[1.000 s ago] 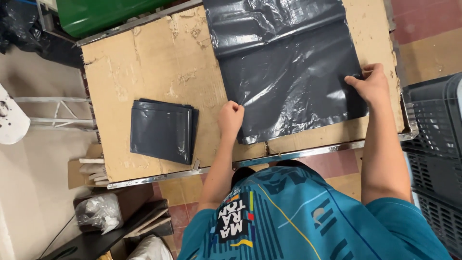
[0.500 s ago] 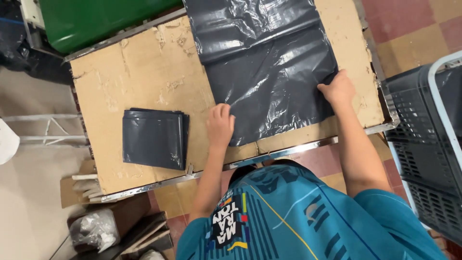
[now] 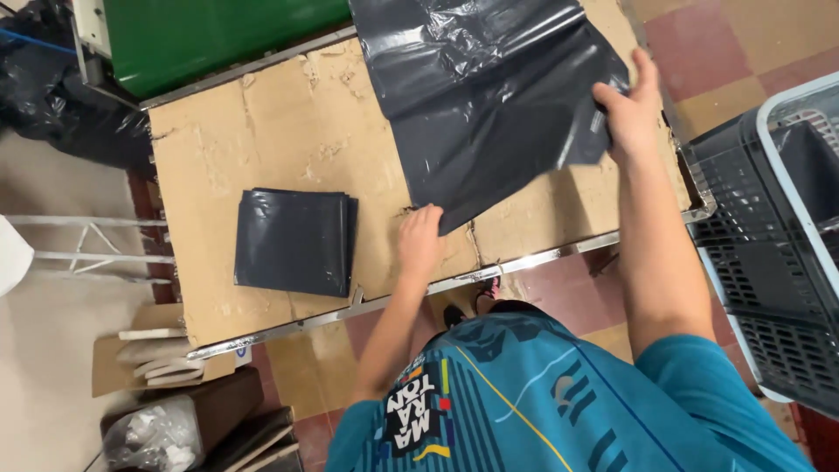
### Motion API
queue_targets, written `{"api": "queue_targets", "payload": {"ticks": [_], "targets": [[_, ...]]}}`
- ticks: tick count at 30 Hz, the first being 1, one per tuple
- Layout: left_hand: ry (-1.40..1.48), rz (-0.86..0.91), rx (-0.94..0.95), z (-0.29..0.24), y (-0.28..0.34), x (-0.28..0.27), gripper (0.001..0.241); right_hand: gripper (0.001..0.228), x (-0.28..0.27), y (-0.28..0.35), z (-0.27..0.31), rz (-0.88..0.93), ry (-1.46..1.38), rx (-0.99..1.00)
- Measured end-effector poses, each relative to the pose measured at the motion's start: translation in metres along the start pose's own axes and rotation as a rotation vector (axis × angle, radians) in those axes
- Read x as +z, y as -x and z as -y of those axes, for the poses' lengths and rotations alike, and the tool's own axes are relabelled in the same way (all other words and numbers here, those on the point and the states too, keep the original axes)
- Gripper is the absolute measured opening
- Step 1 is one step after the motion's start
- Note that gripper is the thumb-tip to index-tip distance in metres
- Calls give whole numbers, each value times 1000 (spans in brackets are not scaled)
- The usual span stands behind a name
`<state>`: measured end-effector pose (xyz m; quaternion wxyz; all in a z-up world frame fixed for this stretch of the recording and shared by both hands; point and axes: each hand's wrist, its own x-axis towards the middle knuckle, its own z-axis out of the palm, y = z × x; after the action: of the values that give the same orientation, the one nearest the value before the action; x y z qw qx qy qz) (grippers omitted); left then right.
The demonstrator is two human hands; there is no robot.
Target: Collecting plastic bags from a machine conveyor, folding them into neat rectangles, and stacking them in a crate.
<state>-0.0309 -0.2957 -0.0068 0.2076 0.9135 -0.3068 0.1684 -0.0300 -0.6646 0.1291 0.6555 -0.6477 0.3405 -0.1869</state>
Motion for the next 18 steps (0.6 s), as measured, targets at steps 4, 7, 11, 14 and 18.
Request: {"api": "queue_targets", "payload": {"ticks": [4, 7, 11, 14, 18], "targets": [[369, 393, 106, -14, -6, -145, 29, 52, -79, 84, 14, 240, -80, -297], [547, 661, 235, -41, -1, -246, 15, 64, -165, 153, -2, 364, -200, -146], [879, 603, 512, -46, 10, -293, 29, 39, -309, 179, -87, 12, 72, 121], [824, 746, 513, -52, -46, -310, 26, 34, -163, 225, 53, 40, 305, -224], [946, 615, 140, 8, -132, -238, 25, 20, -105, 92, 53, 59, 527, -611]]}}
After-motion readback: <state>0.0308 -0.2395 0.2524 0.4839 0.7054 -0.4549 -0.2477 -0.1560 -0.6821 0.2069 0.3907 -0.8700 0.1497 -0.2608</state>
